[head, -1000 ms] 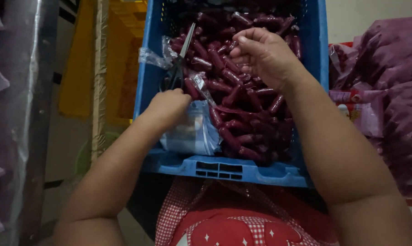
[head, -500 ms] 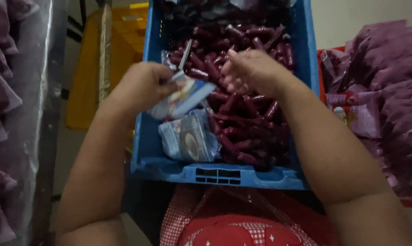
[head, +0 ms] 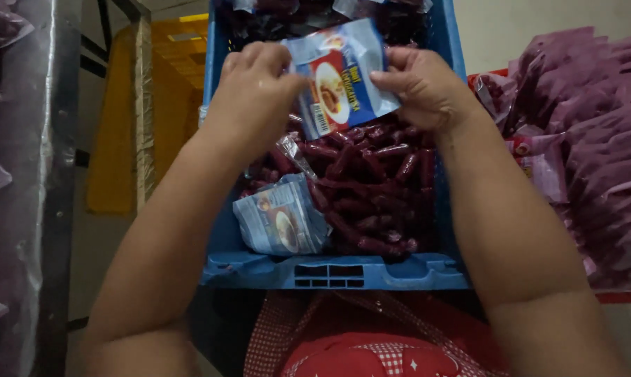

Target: Sorting vacuum-packed sausages and using scissors to separate individual sausages from a string in a production environment.

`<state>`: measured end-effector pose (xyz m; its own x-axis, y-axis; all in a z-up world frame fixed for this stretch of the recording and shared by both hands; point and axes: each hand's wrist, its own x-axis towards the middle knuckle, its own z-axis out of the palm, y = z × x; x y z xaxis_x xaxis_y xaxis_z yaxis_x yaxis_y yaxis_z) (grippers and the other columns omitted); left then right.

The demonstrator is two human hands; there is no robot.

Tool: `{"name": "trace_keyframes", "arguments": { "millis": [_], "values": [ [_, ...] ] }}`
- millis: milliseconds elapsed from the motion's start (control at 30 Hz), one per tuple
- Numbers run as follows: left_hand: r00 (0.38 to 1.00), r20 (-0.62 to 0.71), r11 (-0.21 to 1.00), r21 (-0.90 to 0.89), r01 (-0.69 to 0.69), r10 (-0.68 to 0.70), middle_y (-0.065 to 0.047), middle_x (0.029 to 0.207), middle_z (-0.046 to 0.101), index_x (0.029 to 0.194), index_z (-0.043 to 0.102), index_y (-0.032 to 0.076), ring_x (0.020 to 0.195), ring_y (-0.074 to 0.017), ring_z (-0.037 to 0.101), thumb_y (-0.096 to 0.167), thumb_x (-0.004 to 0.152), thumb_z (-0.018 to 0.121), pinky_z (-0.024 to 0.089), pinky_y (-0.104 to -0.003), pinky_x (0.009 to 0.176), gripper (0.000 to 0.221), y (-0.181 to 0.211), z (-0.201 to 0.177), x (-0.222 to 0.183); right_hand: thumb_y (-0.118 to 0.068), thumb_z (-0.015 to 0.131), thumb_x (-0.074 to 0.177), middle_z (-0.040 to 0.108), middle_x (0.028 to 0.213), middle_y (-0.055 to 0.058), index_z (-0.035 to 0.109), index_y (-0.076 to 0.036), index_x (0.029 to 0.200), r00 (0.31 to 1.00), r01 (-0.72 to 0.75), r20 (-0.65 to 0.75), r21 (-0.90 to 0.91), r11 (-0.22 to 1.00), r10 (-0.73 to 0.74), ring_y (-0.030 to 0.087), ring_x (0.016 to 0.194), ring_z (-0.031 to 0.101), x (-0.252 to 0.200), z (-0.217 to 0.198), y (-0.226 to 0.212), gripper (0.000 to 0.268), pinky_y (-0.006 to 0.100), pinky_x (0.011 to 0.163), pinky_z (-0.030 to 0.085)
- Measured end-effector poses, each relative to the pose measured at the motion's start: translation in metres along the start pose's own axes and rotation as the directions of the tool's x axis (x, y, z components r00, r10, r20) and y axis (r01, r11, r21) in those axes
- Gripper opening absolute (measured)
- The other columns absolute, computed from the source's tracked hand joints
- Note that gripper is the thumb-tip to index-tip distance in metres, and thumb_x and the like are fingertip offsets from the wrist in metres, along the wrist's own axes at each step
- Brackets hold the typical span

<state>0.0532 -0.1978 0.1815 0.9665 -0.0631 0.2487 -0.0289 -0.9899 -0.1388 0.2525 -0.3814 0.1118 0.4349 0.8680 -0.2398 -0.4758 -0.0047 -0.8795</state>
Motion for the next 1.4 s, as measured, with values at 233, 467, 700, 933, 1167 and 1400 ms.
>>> {"name": "trace_keyframes", "arguments": {
  "millis": [233, 467, 700, 933, 1167, 1400],
  "values": [
    [0.978, -0.041, 0.896, -0.409, 0.172, -0.206, -0.013, 0.094, 0.065, 0.106, 0.073, 0.006, 0.076, -0.0296, 0.062, 0.035, 0.099, 0.073, 0.046, -0.042, 0.064, 0.029, 0.014, 0.023, 0.057, -0.009, 0.086, 0.085, 0.068, 0.074, 0.001, 0.065, -0.013, 0.082, 0.94, 0.214, -0.247, -0.111, 0.97, -0.236, 0.016, 0.064, 0.07, 0.012, -0.002, 0.016, 0.022, 0.032, 0.048, 0.058],
    [0.95, -0.183, 0.776, -0.624, 0.087, -0.253, -0.004, 0.071, 0.066, 0.078, 0.067, 0.012, 0.066, -0.0214, 0.059, 0.017, 0.083, 0.077, 0.044, -0.039, 0.06, 0.012, 0.013, 0.076, 0.103, -0.015, 0.079, 0.094, 0.063, 0.082, -0.002, 0.065, -0.015, 0.086, 0.884, 0.421, -0.251, 0.066, 0.905, -0.394, 0.013, 0.072, 0.062, 0.019, -0.026, 0.016, 0.016, 0.027, 0.054, 0.053],
    [0.915, 0.112, 0.431, -0.855, 0.288, -0.389, -0.004, 0.095, 0.073, 0.114, 0.065, 0.012, 0.079, -0.0144, 0.068, 0.022, 0.09, 0.075, 0.056, -0.029, 0.065, 0.028, 0.021, 0.108, 0.096, 0.005, 0.065, 0.107, 0.058, 0.08, 0.001, 0.064, -0.015, 0.115, 0.399, 0.528, -0.406, -0.631, 0.568, -0.822, 0.013, 0.067, 0.06, -0.001, -0.041, 0.003, 0.022, 0.029, 0.056, 0.05],
    [0.953, 0.276, 0.872, -0.429, 0.236, -0.122, -0.011, 0.133, 0.057, 0.136, 0.062, 0.026, 0.118, -0.0432, 0.051, 0.008, 0.078, 0.061, 0.046, -0.066, 0.089, 0.061, 0.032, 0.174, 0.093, 0.012, 0.055, 0.101, 0.073, 0.093, 0.001, 0.071, -0.017, 0.126, 0.47, 0.495, -0.341, -0.662, 0.563, -0.814, 0.004, 0.059, 0.053, 0.006, -0.033, 0.008, 0.041, 0.02, 0.048, 0.046],
    [0.846, 0.44, 0.701, -0.499, 0.51, -0.301, -0.012, 0.11, 0.07, 0.109, 0.067, 0.013, 0.099, -0.0321, 0.066, 0.025, 0.087, 0.072, 0.051, -0.045, 0.084, 0.026, 0.01, 0.139, 0.067, 0.007, 0.049, 0.095, 0.076, 0.114, 0.002, 0.071, -0.014, 0.131, 0.551, 0.381, -0.157, -0.827, 0.414, -0.82, 0.01, 0.081, 0.057, 0.008, -0.022, 0.012, 0.047, 0.025, 0.072, 0.05],
    [0.844, 0.207, 0.375, -0.825, 0.423, -0.495, -0.002, 0.086, 0.064, 0.092, 0.065, 0.014, 0.066, -0.0119, 0.06, 0.015, 0.09, 0.075, 0.05, -0.028, 0.057, 0.011, 0.007, 0.037, 0.02, -0.002, 0.069, 0.096, 0.077, 0.117, 0.009, 0.073, -0.009, 0.126, 0.626, 0.33, -0.014, -0.901, 0.282, -0.779, 0.017, 0.103, 0.075, 0.018, -0.01, 0.023, 0.031, 0.032, 0.094, 0.061]
  ]
}}
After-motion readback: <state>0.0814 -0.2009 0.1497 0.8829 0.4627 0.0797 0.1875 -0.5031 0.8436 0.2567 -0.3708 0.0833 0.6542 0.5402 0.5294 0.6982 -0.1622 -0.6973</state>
